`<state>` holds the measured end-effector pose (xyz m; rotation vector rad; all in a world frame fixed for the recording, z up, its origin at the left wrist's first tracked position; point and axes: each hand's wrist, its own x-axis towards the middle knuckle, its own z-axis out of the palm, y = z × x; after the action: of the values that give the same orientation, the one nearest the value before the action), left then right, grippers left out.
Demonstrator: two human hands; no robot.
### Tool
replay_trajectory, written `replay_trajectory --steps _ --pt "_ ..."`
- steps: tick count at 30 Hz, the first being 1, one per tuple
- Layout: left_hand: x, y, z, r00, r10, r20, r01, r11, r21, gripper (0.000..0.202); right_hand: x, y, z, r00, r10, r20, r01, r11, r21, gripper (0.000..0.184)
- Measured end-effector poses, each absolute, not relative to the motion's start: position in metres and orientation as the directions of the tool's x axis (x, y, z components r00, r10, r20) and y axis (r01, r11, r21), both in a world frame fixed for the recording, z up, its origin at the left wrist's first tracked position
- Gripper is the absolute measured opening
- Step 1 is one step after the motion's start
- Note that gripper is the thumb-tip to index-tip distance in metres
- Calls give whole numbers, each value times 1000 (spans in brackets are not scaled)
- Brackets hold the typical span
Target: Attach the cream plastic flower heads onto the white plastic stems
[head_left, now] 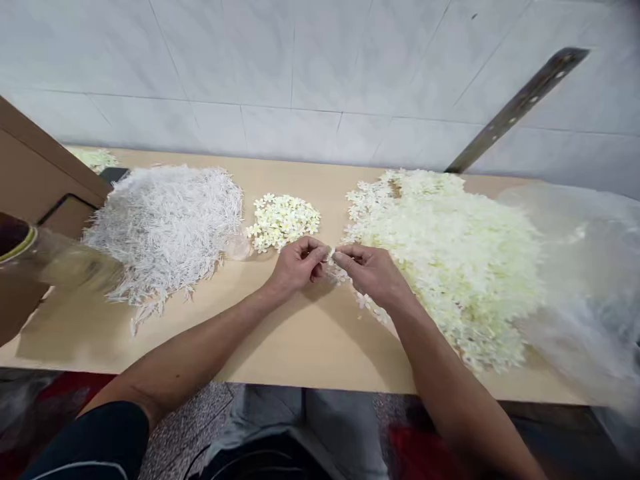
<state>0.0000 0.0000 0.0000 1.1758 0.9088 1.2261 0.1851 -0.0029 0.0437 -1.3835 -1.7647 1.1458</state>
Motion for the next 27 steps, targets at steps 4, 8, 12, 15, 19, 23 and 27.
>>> replay_trajectory --steps 4,8,12,15,19,23,27 --pt "3 -1 -3 125 986 113 -197 -87 976 34 183 0 34 -202 978 -55 372 24 -928 40" --pt "3 -2 -2 160 984 82 -207 -48 977 37 183 1 31 -214 975 -66 343 12 -939 42" --pt "2 -3 3 268 963 -17 -272 92 958 41 183 -1 30 -259 962 -85 350 12 -937 46" --pt "-1 -2 6 346 934 -83 -341 208 917 40 183 -2 31 -265 959 -100 369 5 -929 48" --pt "-3 0 6 367 924 -111 -376 257 890 38 183 -2 33 -254 960 -119 370 -17 -929 49" --pt "-4 4 2 314 943 -111 -390 235 890 36 184 0 33 -284 950 -126 306 -34 -952 47" --pt "-6 9 1 188 973 -136 -426 206 881 38 189 2 32 -294 945 -141 272 -58 -961 48"
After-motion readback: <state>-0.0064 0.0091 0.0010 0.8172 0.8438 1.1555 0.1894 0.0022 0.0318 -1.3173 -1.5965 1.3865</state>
